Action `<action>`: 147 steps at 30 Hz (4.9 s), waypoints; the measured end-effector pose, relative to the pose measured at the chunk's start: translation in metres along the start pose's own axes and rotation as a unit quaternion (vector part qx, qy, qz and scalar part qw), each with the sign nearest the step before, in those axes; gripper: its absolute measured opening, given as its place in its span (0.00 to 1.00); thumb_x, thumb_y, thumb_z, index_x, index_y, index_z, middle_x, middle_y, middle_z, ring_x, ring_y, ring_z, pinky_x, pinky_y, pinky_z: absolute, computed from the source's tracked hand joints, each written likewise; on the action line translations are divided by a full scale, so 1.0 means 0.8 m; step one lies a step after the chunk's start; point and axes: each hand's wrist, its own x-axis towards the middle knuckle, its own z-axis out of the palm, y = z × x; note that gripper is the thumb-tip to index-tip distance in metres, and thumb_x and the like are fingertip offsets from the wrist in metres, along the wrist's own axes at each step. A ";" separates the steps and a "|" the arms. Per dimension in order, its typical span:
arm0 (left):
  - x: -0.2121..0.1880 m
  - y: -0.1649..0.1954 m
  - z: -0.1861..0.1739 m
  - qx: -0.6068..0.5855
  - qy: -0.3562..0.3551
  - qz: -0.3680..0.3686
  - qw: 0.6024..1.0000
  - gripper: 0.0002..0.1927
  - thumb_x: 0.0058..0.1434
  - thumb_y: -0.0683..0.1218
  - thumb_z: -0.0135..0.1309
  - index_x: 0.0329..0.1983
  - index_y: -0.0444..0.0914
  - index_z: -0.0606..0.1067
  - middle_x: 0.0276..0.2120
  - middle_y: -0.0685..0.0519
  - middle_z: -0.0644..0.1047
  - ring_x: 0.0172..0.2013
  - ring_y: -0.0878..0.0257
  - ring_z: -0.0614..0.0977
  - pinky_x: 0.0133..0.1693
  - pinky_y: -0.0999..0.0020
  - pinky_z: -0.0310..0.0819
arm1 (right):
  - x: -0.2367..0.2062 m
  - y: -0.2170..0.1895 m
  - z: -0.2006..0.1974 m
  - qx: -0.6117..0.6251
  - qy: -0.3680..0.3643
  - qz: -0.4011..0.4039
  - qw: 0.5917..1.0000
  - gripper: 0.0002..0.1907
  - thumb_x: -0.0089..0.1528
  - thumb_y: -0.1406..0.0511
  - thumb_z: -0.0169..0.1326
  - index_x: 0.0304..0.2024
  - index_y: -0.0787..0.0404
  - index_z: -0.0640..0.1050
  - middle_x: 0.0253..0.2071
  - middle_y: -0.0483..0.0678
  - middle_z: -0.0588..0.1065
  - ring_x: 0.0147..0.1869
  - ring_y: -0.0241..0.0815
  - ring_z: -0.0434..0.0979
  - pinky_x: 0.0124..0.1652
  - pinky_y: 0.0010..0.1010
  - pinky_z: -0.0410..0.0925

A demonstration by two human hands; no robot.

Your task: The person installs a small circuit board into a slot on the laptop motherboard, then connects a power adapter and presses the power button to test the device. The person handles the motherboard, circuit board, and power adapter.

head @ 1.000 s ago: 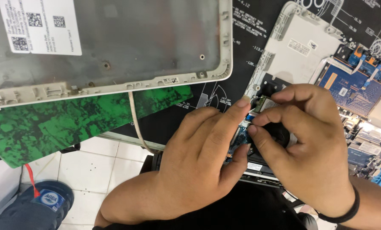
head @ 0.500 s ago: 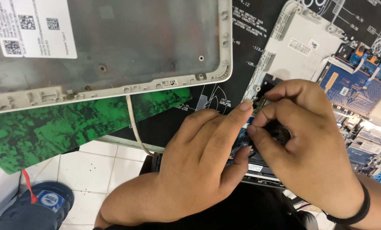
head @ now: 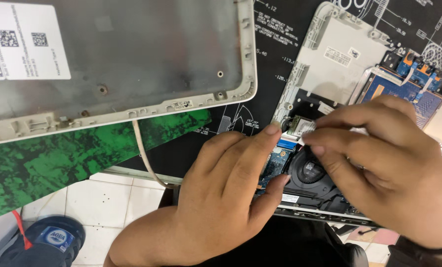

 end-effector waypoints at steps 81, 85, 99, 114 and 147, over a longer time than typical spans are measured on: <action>0.010 -0.010 0.010 -0.001 0.017 -0.014 1.000 0.33 0.63 0.38 0.67 0.65 0.28 0.62 0.41 0.45 0.78 0.44 0.51 0.80 0.47 0.59 0.79 | 0.080 0.045 -0.009 0.051 -0.127 -0.211 0.968 0.11 0.53 0.62 0.62 0.40 0.46 0.84 0.41 0.38 0.77 0.40 0.36 0.76 0.59 0.36 0.59; 0.011 -0.011 0.010 0.001 0.013 -0.013 1.000 0.33 0.62 0.38 0.67 0.64 0.28 0.62 0.41 0.45 0.78 0.44 0.51 0.80 0.47 0.59 0.79 | 0.080 0.046 -0.008 0.052 -0.127 -0.208 0.968 0.11 0.53 0.62 0.62 0.40 0.45 0.84 0.41 0.37 0.77 0.40 0.36 0.76 0.59 0.37 0.59; 0.012 -0.008 0.009 -0.003 0.000 -0.033 0.999 0.34 0.62 0.39 0.68 0.65 0.30 0.63 0.42 0.46 0.78 0.44 0.52 0.80 0.47 0.60 0.79 | 0.078 0.048 -0.004 0.077 -0.111 -0.195 0.971 0.10 0.56 0.62 0.62 0.41 0.44 0.85 0.40 0.37 0.77 0.39 0.34 0.75 0.57 0.36 0.59; 0.011 -0.011 0.009 -0.001 0.001 -0.018 1.000 0.32 0.65 0.40 0.67 0.66 0.29 0.62 0.42 0.47 0.78 0.43 0.54 0.80 0.49 0.60 0.79 | 0.069 0.049 -0.004 0.087 -0.102 -0.184 0.974 0.12 0.56 0.63 0.61 0.43 0.46 0.84 0.45 0.37 0.77 0.42 0.33 0.75 0.56 0.34 0.58; 0.008 -0.004 0.005 0.002 0.000 -0.034 0.999 0.33 0.64 0.40 0.65 0.67 0.32 0.62 0.46 0.48 0.79 0.45 0.52 0.80 0.52 0.59 0.76 | 0.086 0.042 -0.015 -0.033 -0.144 -0.280 0.949 0.13 0.53 0.59 0.65 0.41 0.46 0.84 0.43 0.40 0.77 0.44 0.37 0.77 0.59 0.43 0.59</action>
